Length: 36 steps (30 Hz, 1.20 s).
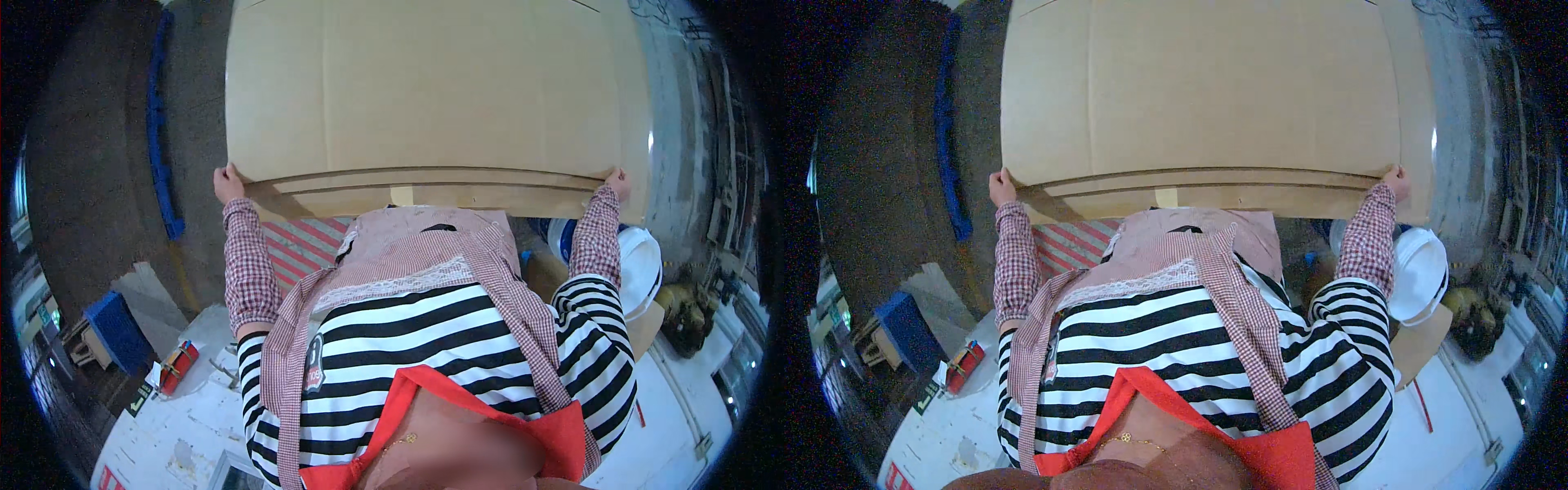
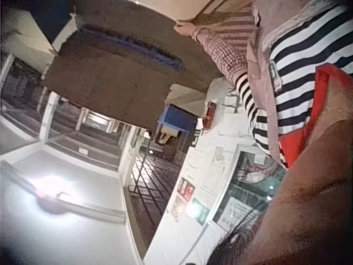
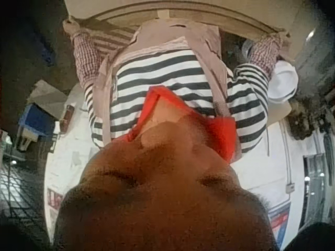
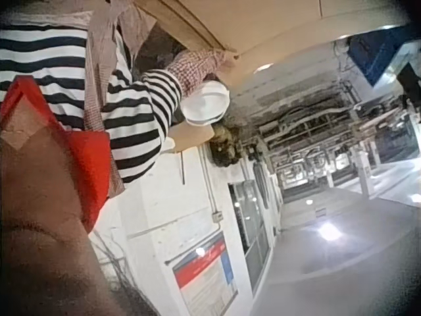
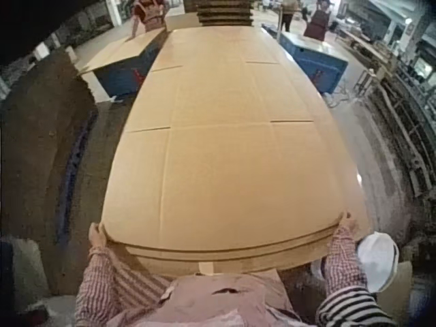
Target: The person takes a cardboard sheet from a stack onto a table by hand and aligns it, then uses a paintbrush to apply adhesive along the edges of the cardboard sheets.
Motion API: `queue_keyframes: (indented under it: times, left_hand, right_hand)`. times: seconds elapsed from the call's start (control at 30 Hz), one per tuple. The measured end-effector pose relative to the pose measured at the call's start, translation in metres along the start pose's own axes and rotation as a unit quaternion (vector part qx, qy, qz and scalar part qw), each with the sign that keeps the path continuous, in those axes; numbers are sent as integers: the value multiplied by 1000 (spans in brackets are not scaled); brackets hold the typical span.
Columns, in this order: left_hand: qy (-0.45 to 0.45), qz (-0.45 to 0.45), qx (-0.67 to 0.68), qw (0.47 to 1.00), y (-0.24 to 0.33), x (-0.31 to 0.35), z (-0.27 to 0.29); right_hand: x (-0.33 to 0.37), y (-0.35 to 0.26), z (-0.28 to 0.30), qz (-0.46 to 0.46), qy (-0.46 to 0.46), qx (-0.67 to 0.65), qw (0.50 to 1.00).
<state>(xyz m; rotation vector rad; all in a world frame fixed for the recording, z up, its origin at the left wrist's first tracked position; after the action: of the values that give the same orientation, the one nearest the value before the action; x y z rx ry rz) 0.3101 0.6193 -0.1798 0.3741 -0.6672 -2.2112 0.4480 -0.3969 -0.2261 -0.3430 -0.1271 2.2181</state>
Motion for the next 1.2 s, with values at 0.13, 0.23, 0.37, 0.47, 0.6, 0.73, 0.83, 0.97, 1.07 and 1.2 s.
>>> queue_keyframes:
  times: [0.13, 0.23, 0.37, 0.47, 0.6, 0.73, 0.83, 0.97, 1.07, 1.2]
  left_hand:
    - [20, 3, -23, 1000, -13, 12, 0]
    - [83, -5, -7, 997, -14, 17, 6]
    - [83, 9, 2, 996, -16, 10, 6]
    - [23, 41, -39, 998, -24, 1, 1]
    - [37, -20, -86, 995, -17, 5, 4]
    - [59, 0, -84, 995, -19, 12, 3]
    - [76, -19, -88, 993, -14, 14, 5]
    - [52, -3, -93, 994, -15, 9, 5]
    - [53, 10, -88, 995, -13, 10, 6]
    - [58, 18, -64, 996, -8, 11, 9]
  right_hand:
    - [-1, 7, -8, -12, -38, -49, 998]
    - [-3, 4, -11, -15, -39, -70, 997]
    - [-4, 4, -11, -56, -30, -104, 993]
    - [-2, -12, 5, 54, 50, 2, 997]
    - [1, -9, 3, 58, 6, -40, 997]
    - [1, 2, 2, 6, 18, -61, 998]
    - [-4, 4, -5, 9, 10, -35, 999]
    - [-11, 0, -5, 34, 23, 0, 999]
    - [-12, -3, -5, 31, 7, 28, 999]
    - [-7, -11, -1, 37, 4, 60, 998]
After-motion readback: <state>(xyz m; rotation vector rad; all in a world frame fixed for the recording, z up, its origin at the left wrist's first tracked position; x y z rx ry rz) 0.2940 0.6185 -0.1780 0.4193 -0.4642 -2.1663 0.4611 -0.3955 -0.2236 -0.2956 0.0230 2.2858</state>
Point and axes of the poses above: each hand's wrist, its own x-axis away from the middle knuckle, its own z-axis out of the back of the hand, y = z × x, the point moved 8 cm from there along -x, towards the middle knuckle, and after that the axes turned 10 degrees about x, right-handed, at the moved point
